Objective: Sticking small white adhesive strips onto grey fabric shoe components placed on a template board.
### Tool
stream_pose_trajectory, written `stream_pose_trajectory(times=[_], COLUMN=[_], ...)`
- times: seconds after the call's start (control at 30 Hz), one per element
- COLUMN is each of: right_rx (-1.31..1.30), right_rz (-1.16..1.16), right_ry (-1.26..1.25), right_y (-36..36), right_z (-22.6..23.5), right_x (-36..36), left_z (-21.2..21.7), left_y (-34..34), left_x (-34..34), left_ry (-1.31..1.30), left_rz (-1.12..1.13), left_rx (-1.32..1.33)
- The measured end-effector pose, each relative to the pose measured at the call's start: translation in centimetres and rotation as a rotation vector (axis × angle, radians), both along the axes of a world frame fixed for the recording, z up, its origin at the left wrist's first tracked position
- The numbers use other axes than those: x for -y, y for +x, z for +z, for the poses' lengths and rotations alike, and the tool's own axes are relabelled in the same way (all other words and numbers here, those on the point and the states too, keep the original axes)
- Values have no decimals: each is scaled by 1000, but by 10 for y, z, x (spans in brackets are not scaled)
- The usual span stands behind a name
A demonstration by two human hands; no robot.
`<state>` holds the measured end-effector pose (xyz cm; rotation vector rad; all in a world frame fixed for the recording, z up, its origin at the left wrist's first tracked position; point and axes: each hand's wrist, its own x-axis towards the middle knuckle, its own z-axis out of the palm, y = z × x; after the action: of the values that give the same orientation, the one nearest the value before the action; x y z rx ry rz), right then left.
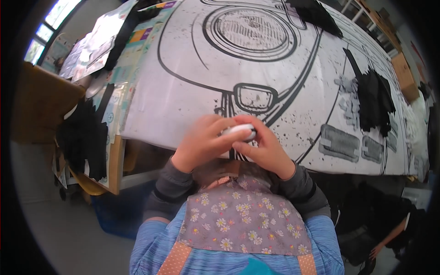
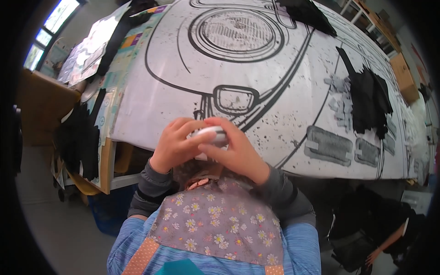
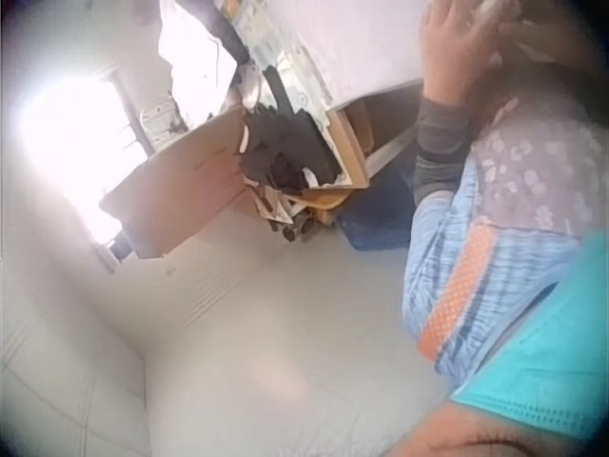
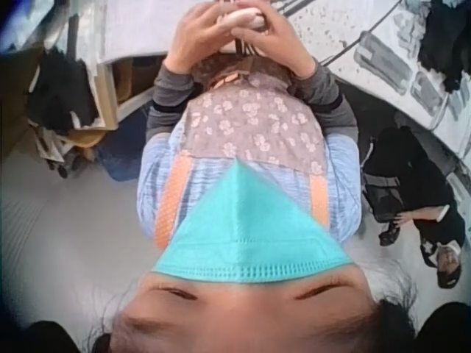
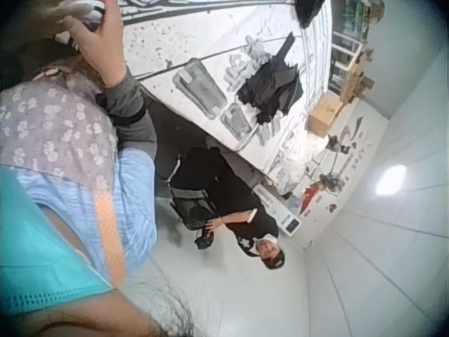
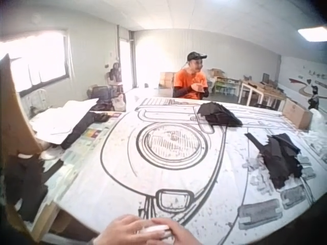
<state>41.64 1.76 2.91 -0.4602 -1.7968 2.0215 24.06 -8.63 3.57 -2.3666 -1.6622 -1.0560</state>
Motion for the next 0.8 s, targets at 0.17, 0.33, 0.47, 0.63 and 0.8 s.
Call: stream_pose_trajectory(times=[0.17,0.33,0.47,0.63,0.8], right_rx=[-9,-100,-143,-112,8], right_rz=[-130,-196,-312,-311,-246], right_ry=[180,-82,295,738,604], right_y=[12,18,22,19,21], right_z=[-27,-40,-44,-42,-32], right_x=[-10,-5,-7,-12,-16], left_z=[-39,-45,-49,-37,-49], left_y=[20,47,39,39,36], left_x=[-13,-11,-4,-13,-14], left_ry=[63,-173,-657,-728,-553], left_rz=[89,142,-106,-63,-131], left_rx=[101,713,1495,1778,1597])
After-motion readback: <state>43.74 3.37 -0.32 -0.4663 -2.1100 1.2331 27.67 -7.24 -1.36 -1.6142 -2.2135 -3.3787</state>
